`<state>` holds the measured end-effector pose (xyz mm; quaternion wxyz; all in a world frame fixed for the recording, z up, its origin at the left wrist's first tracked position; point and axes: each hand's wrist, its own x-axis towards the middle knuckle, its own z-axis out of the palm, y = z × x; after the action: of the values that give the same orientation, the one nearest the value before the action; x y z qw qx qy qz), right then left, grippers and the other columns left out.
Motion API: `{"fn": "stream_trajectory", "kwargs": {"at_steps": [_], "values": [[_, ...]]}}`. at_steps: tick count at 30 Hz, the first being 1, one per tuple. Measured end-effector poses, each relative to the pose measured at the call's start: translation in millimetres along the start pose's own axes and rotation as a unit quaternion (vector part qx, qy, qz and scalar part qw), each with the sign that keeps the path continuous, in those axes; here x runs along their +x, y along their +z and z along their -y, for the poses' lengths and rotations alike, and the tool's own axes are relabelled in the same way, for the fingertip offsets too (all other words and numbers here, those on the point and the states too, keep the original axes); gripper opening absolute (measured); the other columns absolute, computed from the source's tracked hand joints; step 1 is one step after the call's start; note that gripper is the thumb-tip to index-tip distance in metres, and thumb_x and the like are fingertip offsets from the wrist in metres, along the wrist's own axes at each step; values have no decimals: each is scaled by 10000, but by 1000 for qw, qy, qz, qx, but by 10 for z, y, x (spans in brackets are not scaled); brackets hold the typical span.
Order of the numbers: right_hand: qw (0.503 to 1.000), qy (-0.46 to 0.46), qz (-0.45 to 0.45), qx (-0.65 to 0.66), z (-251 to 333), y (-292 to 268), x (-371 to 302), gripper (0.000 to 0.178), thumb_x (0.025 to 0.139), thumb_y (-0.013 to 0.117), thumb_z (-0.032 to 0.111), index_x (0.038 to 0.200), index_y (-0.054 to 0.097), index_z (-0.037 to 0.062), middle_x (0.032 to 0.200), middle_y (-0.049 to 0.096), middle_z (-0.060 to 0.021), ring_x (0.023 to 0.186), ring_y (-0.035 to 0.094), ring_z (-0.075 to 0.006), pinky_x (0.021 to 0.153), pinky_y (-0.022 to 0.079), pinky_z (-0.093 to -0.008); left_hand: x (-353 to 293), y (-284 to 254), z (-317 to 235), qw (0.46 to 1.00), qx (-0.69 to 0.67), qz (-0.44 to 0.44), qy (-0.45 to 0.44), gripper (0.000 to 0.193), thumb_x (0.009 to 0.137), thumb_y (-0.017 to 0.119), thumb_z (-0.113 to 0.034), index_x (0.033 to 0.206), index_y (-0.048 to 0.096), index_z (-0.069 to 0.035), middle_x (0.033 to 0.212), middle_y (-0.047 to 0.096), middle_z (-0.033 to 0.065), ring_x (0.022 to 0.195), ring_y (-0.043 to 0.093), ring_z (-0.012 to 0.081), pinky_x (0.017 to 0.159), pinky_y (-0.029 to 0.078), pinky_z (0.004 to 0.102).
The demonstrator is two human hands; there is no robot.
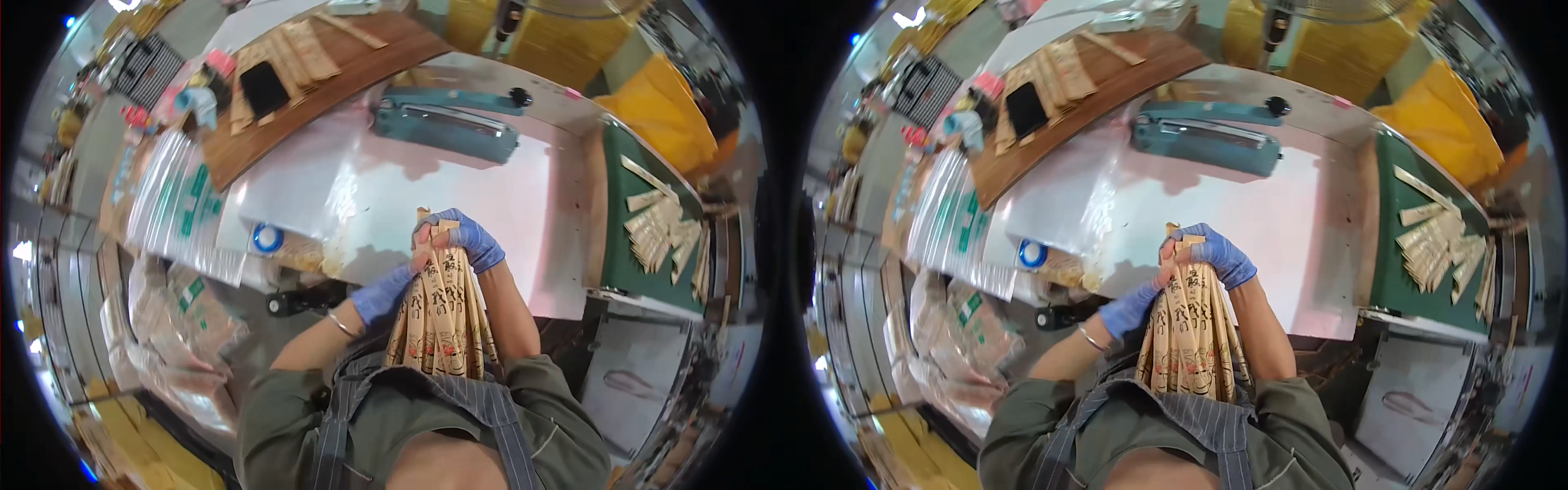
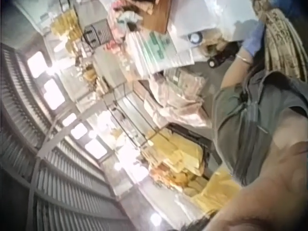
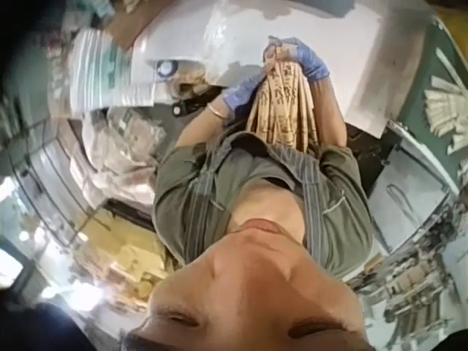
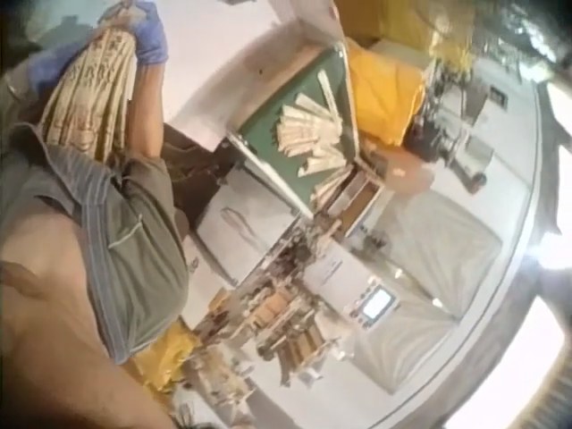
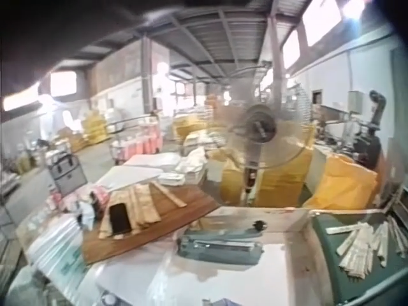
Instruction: Gathering bundles of incense sticks from a conveyor belt, placing them into plastic bags, and sealing the bags.
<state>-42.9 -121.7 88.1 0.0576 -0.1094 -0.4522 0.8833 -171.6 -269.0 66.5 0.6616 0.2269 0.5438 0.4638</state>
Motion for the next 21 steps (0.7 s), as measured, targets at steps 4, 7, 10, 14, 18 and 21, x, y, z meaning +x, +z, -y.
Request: {"fn": "stream_trajectory", "kwargs": {"at_steps": [4,7,10,14,18,21], "values": [[999,-3,-48,20,-235,62,180,230,645,656,161,788,651,-19,759,633,-86,679,587,-156,678,472,-260,-136,-1398,-471,906,200,-255,273,150,781,650,-144,854,561,-49,762,578,10,659,542,122,615,458,277],[996,14,-65,55,-442,57,320,223,657,664,170,780,658,-16,729,632,-85,652,583,-147,642,470,-251,-190,-2100,-677,680,565,-282,372,149,744,661,-143,782,555,-46,686,509,54,715,538,228,627,442,329],[996,50,-74,-10,-526,40,424,228,673,641,165,766,640,-43,760,633,-136,681,599,-188,687,483,-287,-34,-2086,-718,631,666,-255,306,188,752,645,-199,772,550,-38,737,530,104,789,533,291,651,436,358],[995,41,-77,-37,-485,235,571,214,727,662,209,690,632,0,613,599,-61,543,546,-125,536,441,-249,47,-1296,-556,795,462,-197,340,188,807,573,-203,755,537,-26,703,540,140,673,551,300,591,424,363],[995,75,-52,-47,-431,335,741,263,739,677,246,753,660,-16,666,630,-57,555,549,-104,559,452,-230,-9,-763,-514,844,415,-184,285,235,851,520,-216,721,489,-22,628,503,176,557,476,351,543,406,386],[997,-6,-39,-60,-440,253,718,267,747,651,252,765,664,-15,712,644,-70,609,563,-116,617,464,-240,-114,-986,-540,809,451,-214,310,240,861,524,-225,735,507,-22,569,500,133,497,472,283,508,398,361]]}}
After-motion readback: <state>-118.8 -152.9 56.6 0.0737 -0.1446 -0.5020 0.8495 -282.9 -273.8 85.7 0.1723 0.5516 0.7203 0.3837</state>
